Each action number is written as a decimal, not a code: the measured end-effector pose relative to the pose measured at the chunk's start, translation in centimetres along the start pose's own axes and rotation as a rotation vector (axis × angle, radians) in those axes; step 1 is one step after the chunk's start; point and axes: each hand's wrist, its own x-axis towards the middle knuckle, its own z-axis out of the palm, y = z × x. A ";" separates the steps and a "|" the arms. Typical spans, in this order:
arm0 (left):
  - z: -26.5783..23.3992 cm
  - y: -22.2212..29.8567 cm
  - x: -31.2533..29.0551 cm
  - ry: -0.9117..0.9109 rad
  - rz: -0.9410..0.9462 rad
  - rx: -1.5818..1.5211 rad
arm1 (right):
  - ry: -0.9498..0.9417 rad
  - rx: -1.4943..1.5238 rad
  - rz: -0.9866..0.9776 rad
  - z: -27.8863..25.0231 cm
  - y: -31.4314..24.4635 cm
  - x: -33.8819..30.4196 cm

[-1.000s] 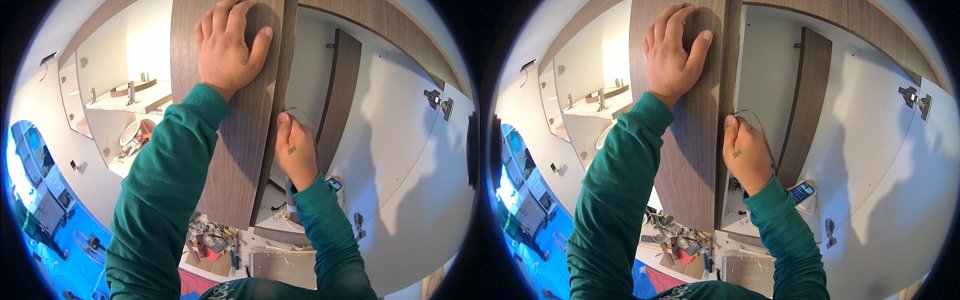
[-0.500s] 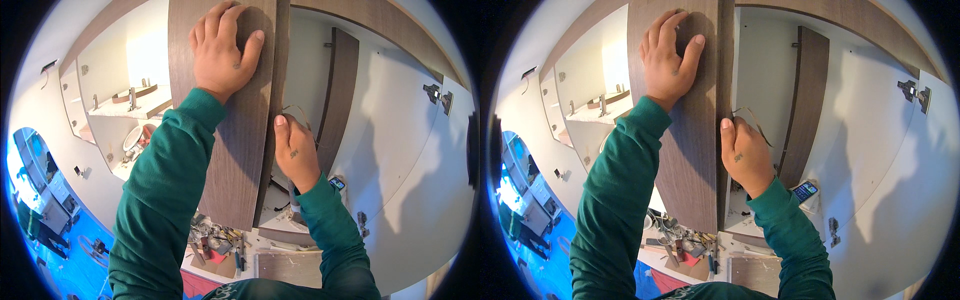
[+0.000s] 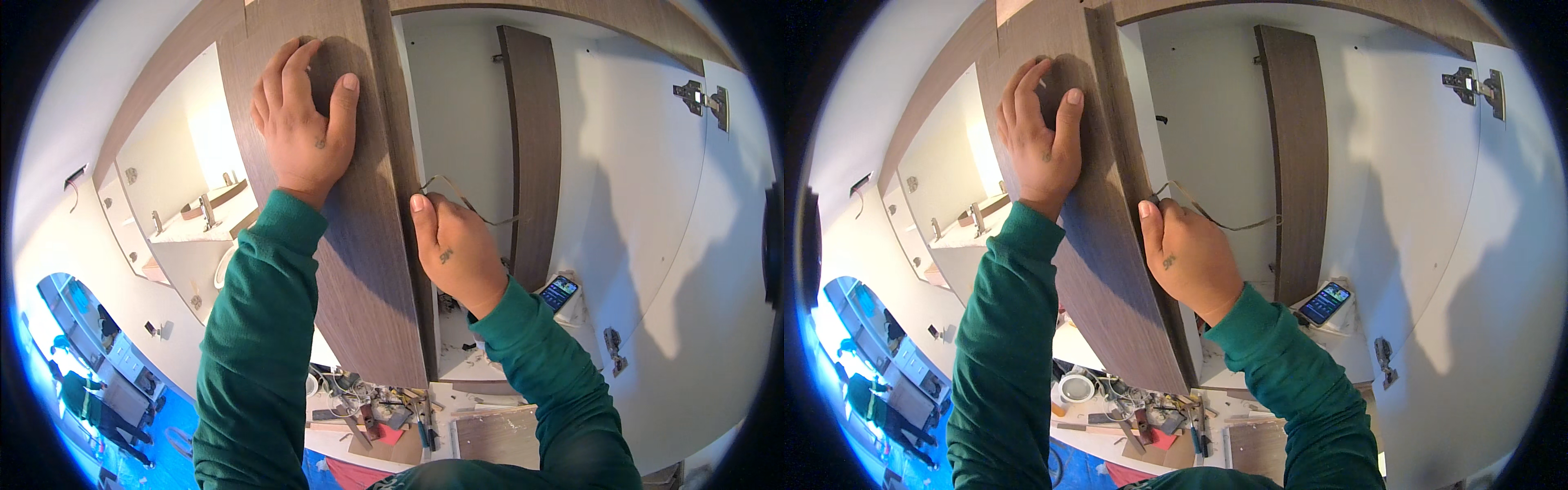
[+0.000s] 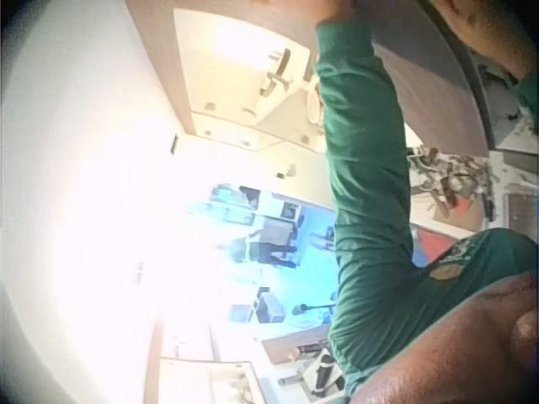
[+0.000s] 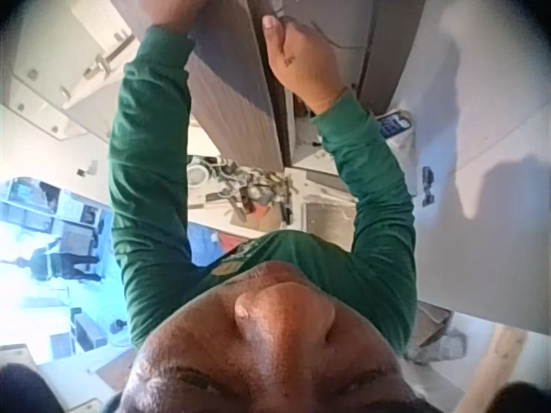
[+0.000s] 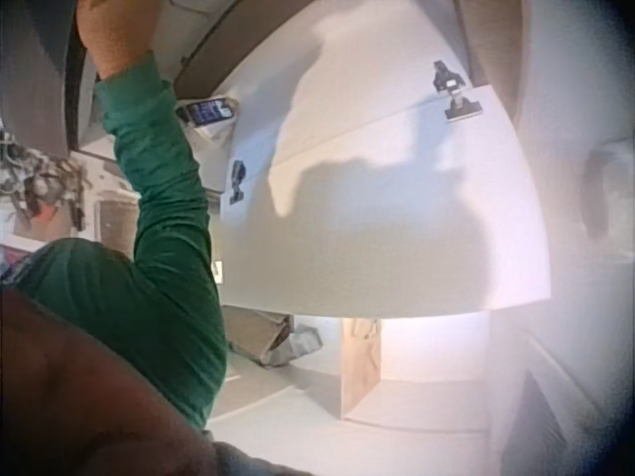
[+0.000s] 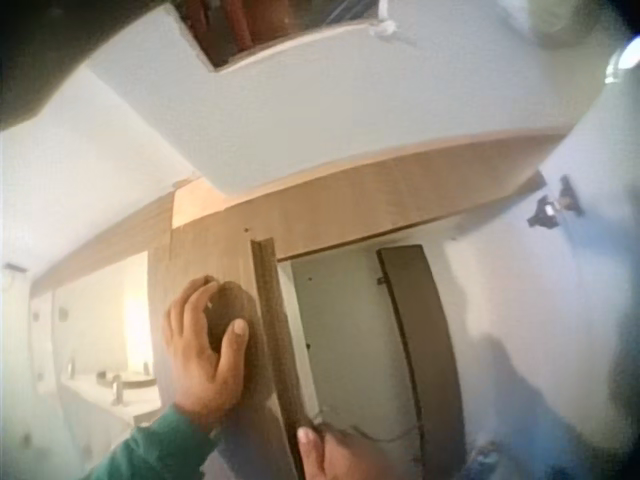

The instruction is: The person aligns a wooden edge band onto a cabinet door and uses a utility knife to trim the excess along the edge. They then apply a finishing strip and press it into place along the same edge.

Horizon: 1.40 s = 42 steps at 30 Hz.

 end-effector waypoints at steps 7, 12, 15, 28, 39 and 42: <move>0.0 0.4 0.1 0.011 0.006 -0.004 | -0.022 0.025 0.021 0.2 0.4 0.4; -0.2 0.4 0.1 -0.024 0.012 0.032 | 0.055 0.028 0.049 0.7 0.4 3.4; -0.3 0.0 0.2 -0.022 0.011 0.007 | 0.047 0.031 0.047 -0.6 -0.4 3.9; 0.4 -0.7 0.3 -0.007 0.017 -0.079 | -0.162 1.018 0.733 -4.2 2.1 -10.2; 0.5 -0.8 0.1 0.007 0.042 -0.054 | -0.002 1.436 1.422 -2.9 4.3 -25.3; 0.5 -0.8 0.1 0.009 0.042 -0.052 | -0.077 1.543 1.450 -3.6 3.8 -25.9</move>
